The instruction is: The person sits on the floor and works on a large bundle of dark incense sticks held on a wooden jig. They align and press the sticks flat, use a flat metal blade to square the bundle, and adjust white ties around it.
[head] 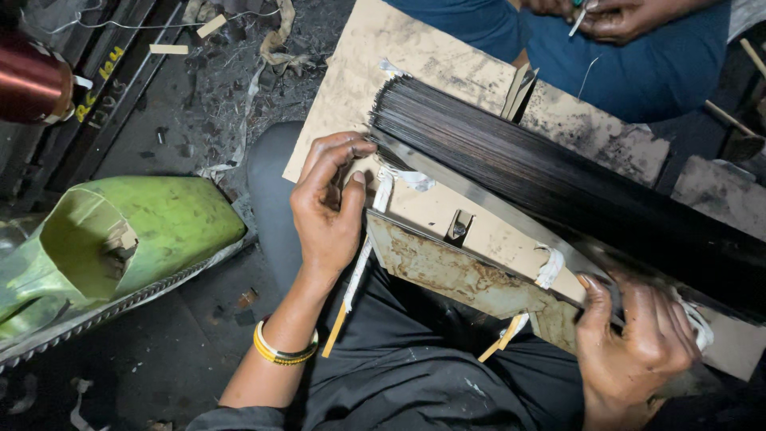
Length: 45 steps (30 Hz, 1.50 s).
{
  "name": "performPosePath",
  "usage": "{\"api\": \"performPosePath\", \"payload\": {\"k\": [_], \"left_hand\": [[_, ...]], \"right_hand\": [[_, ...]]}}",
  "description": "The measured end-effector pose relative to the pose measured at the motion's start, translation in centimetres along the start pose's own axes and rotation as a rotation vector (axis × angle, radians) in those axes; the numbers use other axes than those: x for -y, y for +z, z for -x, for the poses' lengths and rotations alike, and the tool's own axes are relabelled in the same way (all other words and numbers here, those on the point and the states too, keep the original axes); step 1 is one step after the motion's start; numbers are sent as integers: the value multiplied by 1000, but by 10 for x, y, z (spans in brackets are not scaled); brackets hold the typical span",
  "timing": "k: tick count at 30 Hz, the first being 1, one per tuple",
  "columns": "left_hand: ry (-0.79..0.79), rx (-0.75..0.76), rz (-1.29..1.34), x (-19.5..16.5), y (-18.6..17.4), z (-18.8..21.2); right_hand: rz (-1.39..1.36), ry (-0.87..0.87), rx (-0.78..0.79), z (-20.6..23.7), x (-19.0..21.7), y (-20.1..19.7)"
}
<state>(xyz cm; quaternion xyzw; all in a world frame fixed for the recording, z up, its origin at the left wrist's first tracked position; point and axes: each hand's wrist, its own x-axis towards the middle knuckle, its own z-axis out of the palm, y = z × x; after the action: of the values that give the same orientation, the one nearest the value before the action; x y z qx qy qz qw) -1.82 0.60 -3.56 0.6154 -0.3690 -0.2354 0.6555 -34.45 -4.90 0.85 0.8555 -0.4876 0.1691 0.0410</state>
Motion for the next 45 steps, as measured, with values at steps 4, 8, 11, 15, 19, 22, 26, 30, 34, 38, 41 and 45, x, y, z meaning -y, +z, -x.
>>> {"api": "performPosePath", "payload": {"k": [4, 8, 11, 15, 19, 22, 26, 30, 34, 38, 41, 45], "left_hand": [[-1, -12, 62, 7, 3, -5], [-1, -20, 56, 11, 4, -6], [5, -38, 71, 12, 4, -5], [3, -63, 41, 15, 4, -4], [29, -75, 73, 17, 3, -4], [19, -75, 77, 17, 3, -3], [36, -73, 65, 16, 3, -3], [28, -79, 55, 13, 4, -3], [23, -76, -48, 8, 3, 1], [19, -92, 0, 5, 5, 3], [-38, -108, 47, 6, 6, 4], [25, -111, 7, 8, 4, 6]], "right_hand": [[-11, -16, -19, -8, 2, 6], [-33, -22, -27, -14, 1, 12], [-44, -54, -39, -16, 1, 14], [-47, -100, -59, -19, 3, 18], [-64, -118, -85, -21, 5, 21], [-64, -130, -90, -21, 4, 23], [-61, -129, -96, -18, 0, 25], [-67, -77, -93, -14, -2, 27], [-81, -54, -87, -9, 0, 24], [-95, 11, -60, -7, 1, 20], [-92, 30, -58, -7, 1, 20], [-114, 14, -76, -8, -1, 23]]}}
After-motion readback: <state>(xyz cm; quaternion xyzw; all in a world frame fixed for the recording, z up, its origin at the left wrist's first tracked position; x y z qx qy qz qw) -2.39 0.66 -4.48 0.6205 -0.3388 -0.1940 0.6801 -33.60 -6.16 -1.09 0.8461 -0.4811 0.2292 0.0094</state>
